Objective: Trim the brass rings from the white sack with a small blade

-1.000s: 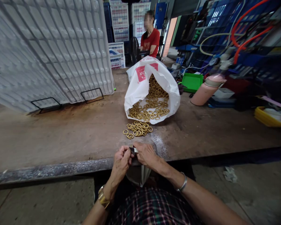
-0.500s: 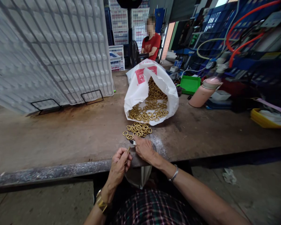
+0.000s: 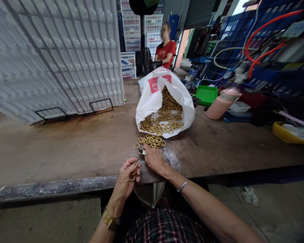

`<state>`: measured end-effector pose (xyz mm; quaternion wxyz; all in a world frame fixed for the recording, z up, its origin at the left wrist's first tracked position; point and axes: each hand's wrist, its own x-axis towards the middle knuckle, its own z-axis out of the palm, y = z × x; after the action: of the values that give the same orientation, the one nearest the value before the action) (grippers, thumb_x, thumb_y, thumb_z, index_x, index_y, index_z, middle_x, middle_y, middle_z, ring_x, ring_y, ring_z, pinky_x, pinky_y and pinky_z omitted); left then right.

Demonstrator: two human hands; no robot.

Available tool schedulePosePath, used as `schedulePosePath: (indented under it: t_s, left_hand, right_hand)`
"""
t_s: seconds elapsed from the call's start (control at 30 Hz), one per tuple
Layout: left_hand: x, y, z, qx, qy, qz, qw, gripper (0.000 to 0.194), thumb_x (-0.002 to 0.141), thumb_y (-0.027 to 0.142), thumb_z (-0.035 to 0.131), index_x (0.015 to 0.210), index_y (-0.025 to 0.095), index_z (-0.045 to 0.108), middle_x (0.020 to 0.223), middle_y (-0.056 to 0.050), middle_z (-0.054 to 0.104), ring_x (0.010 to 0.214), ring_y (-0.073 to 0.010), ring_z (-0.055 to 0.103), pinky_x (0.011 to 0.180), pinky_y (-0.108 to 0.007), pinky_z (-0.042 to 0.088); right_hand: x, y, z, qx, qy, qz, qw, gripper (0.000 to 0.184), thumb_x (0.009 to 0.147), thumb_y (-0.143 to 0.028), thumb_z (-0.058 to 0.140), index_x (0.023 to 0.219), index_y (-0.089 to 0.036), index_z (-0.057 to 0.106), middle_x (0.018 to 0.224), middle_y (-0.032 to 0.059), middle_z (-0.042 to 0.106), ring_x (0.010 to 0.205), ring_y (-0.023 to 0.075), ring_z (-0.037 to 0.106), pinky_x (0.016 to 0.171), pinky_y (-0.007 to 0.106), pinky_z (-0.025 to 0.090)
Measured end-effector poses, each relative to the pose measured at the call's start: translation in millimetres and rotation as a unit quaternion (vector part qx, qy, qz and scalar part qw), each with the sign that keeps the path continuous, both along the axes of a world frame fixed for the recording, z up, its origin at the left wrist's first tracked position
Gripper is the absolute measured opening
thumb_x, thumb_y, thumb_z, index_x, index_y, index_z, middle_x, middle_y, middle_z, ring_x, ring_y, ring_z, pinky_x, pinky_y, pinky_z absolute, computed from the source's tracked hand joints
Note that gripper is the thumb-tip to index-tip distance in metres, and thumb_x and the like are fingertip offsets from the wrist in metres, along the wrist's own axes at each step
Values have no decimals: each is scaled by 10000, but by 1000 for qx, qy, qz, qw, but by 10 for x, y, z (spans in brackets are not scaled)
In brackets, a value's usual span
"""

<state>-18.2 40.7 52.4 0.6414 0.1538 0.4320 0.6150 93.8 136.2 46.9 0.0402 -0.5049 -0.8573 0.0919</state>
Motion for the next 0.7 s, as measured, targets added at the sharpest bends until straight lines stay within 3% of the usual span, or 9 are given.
schedulePosePath:
  t_s: [0.27,0.57,0.7]
  left_hand:
    - [-79,25,-26,-18,-58,45,997,298,595,289,749,696,154,503,686,5,592,591,-90,552,412,-150,323]
    - [75,149,75,-15,130,57,990,427,557,386,741,841,148,528,591,38,549,466,-70,488,348,-149,295]
    - [67,172,49,-15,155,60,986,424,568,404,721,843,148,525,579,43,540,457,-68,479,347,-148,284]
  right_hand:
    - [89,-48,-6,-19,27,6,999,275,765,-122,422,1029,-176,472,900,73,651,796,186,606,629,263,343]
    - [201,-74,-140,-3,99,9,995,303,735,-94,419,1010,-189,503,861,46,656,780,169,589,614,247,314]
    - [198,-70,-85,-22,103,35,994,305,778,-144,431,1069,-204,498,990,54,647,855,164,586,662,240,334]
